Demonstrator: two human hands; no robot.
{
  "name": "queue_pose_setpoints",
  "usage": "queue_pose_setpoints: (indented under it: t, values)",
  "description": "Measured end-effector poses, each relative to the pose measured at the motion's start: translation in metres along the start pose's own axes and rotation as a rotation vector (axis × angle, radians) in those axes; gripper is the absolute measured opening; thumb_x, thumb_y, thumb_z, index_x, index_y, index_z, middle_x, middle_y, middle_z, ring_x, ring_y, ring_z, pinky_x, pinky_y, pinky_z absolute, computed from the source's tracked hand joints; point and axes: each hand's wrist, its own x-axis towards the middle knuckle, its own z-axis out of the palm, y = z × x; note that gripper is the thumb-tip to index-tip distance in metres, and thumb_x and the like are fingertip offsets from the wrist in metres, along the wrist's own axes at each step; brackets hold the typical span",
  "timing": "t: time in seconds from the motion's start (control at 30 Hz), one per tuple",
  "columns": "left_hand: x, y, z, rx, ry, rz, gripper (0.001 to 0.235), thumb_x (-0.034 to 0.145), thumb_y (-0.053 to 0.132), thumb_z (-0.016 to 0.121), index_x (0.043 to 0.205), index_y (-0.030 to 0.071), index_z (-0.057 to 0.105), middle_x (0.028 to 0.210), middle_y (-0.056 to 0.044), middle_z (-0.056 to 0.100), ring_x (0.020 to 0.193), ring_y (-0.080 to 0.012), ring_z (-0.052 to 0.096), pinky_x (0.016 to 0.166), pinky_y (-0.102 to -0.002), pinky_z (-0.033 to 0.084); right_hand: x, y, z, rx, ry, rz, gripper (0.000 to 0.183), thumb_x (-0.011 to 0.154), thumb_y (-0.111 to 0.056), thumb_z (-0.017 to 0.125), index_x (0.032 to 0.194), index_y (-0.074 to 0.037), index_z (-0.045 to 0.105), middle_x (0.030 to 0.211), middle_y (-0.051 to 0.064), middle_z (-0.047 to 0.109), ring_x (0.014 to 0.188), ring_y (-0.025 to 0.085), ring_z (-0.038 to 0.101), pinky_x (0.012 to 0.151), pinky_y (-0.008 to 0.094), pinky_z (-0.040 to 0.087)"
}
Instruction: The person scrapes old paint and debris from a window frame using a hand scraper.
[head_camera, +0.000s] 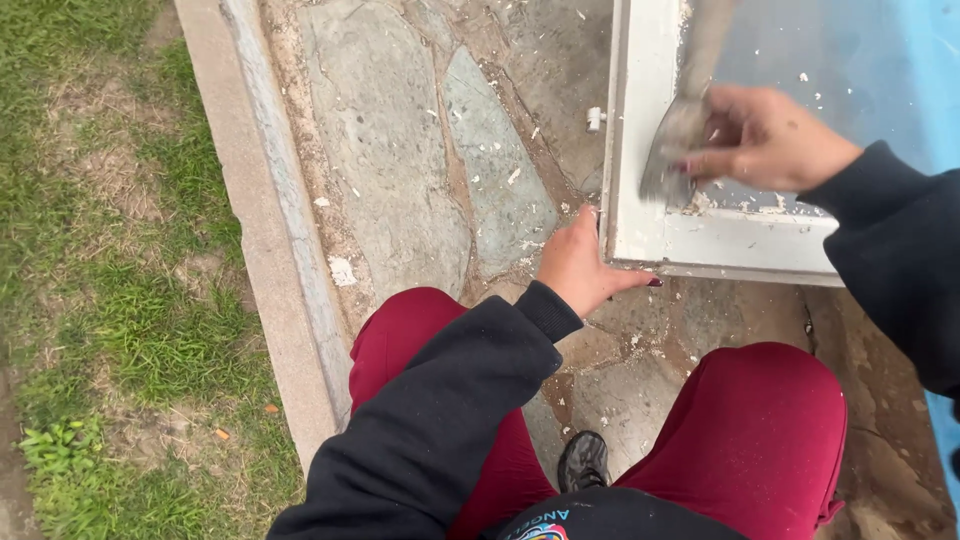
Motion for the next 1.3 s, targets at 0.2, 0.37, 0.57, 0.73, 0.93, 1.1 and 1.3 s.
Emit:
queue_pose_setpoints:
  t: [0.2,0.37,0.57,0.73,0.93,1.1,1.3]
  values:
    - [0.002,-0.003,-0.001,-0.022,0.017,0.032,0.079,0.056,0.041,0.093,0.108,-0.003,0.054,0.091,-0.018,0.073,0.077,-0.0307,0.076,0.071,-0.039,0.063,0.014,0.014,-0.003,-0.094,0.156,-0.259,0.029,0.087,0.002,0.079,0.107,0.008,0.059,0.092,0.022,0.072,0.074,0.028,0.073,0.063,0.034,0.059]
    - [0.004,-0.002,0.0,-0.005,-0.011,-0.01,0.077,0.056,0.038,0.094,0.107,-0.004,0.053,0.088,-0.018,0.072,0.074,-0.0304,0.075,0.07,-0.038,0.062,0.011,0.0,0.002,-0.112,0.061,-0.162,0.028,0.085,-0.001,0.079,0.106,0.006,0.063,0.087,0.018,0.074,0.069,0.026,0.071,0.06,0.034,0.057]
    - [0.007,-0.003,-0.003,-0.025,-0.014,-0.001,0.082,0.055,0.039,0.093,0.111,-0.006,0.053,0.089,-0.019,0.072,0.071,-0.0291,0.074,0.065,-0.036,0.062,0.004,-0.003,0.022,0.116,0.06,-0.132,0.023,0.086,0.005,0.075,0.101,0.006,0.058,0.085,0.02,0.072,0.069,0.027,0.074,0.06,0.033,0.061]
    - [0.004,0.004,-0.009,-0.066,-0.027,-0.049,0.079,0.055,0.031,0.094,0.112,-0.004,0.053,0.092,-0.02,0.074,0.078,-0.0308,0.077,0.071,-0.038,0.063,-0.007,-0.008,0.023,-0.042,0.242,-0.239,0.031,0.089,0.003,0.079,0.112,0.012,0.061,0.084,0.019,0.071,0.063,0.023,0.067,0.05,0.03,0.05]
    - [0.008,-0.004,-0.001,-0.064,-0.039,-0.019,0.085,0.053,0.038,0.094,0.113,-0.006,0.052,0.091,-0.019,0.072,0.076,-0.0299,0.074,0.073,-0.037,0.062,-0.011,-0.012,0.029,0.075,0.123,-0.09,0.022,0.091,0.008,0.071,0.109,0.009,0.058,0.084,0.019,0.069,0.066,0.027,0.071,0.058,0.032,0.059]
    - [0.009,-0.009,0.001,-0.053,-0.041,0.054,0.092,0.054,0.038,0.094,0.12,-0.01,0.05,0.091,-0.02,0.071,0.075,-0.0301,0.074,0.069,-0.036,0.063,-0.021,-0.003,0.048,-0.069,0.185,-0.179,0.025,0.087,-0.002,0.081,0.09,0.003,0.056,0.064,0.009,0.059,0.046,0.018,0.051,0.041,0.029,0.042]
    - [0.002,-0.001,-0.005,-0.109,0.009,0.01,0.085,0.052,0.035,0.093,0.117,-0.004,0.055,0.091,-0.02,0.074,0.079,-0.0322,0.076,0.072,-0.039,0.061,-0.031,-0.016,0.053,-0.026,0.137,-0.027,0.028,0.084,-0.004,0.081,0.09,0.002,0.054,0.068,0.013,0.071,0.048,0.019,0.061,0.04,0.028,0.044]
